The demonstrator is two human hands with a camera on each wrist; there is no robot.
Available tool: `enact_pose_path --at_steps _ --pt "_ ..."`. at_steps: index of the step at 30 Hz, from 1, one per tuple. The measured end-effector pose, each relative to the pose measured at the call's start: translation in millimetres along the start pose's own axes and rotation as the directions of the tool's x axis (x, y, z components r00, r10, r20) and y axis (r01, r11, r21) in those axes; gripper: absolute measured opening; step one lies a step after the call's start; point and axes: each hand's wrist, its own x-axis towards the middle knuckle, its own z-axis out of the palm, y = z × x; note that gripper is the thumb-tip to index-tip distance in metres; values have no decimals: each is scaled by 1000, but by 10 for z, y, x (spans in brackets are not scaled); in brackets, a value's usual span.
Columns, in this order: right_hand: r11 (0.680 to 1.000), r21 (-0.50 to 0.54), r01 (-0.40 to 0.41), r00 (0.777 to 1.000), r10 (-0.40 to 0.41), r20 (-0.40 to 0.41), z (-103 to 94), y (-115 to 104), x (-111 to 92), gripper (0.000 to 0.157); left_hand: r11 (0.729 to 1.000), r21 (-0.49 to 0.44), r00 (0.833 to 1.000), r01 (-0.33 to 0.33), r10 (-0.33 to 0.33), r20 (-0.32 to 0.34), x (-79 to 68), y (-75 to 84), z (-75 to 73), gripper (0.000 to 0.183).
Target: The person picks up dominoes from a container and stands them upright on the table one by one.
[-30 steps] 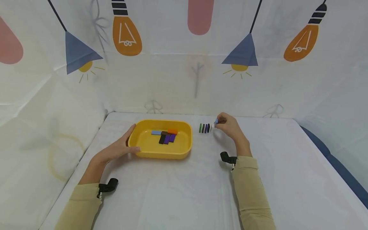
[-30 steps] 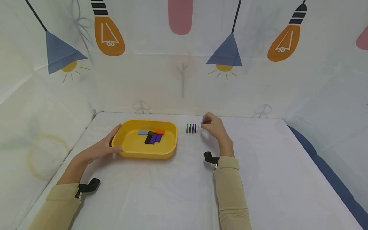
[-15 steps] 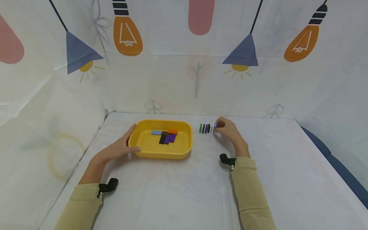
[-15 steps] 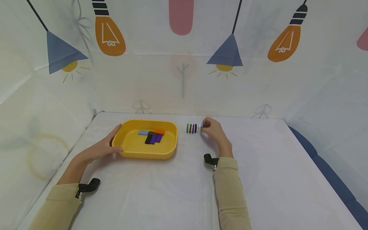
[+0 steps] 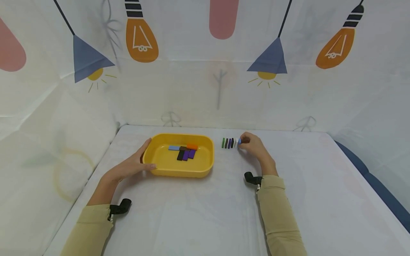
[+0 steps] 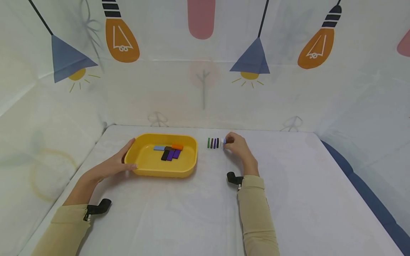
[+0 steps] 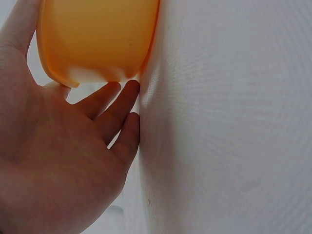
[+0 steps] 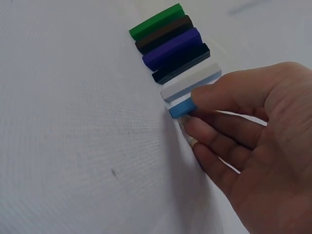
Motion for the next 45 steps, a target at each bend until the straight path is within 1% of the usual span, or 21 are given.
enact_pose_path --at_steps 6,13,22,29,36,40,45 --pt "999 -8 -41 999 41 14 -9 3 -9 29 1000 -4 1000 3 -3 1 12 -13 1 110" --pt "998 4 -58 998 58 23 -10 13 -3 30 1000 -8 1000 8 -8 -1 1 8 -1 111" --pt "999 21 -36 999 35 20 -38 -11 -18 34 1000 -8 1000 9 -9 -1 3 8 -3 110" --pt "998 55 -7 999 4 40 -49 40 -10 36 999 -25 1000 -27 27 2 -4 11 -7 111" --pt "999 46 -17 998 14 65 -118 22 -50 43 999 -18 1000 -30 31 3 -11 16 -5 110" --pt "999 31 -13 999 11 51 -166 19 -66 46 1000 -12 1000 -28 28 2 -9 18 -3 110" --pt "999 39 0 1000 0 -5 -208 -20 -88 47 1000 -6 1000 -20 20 0 3 7 -12 110"
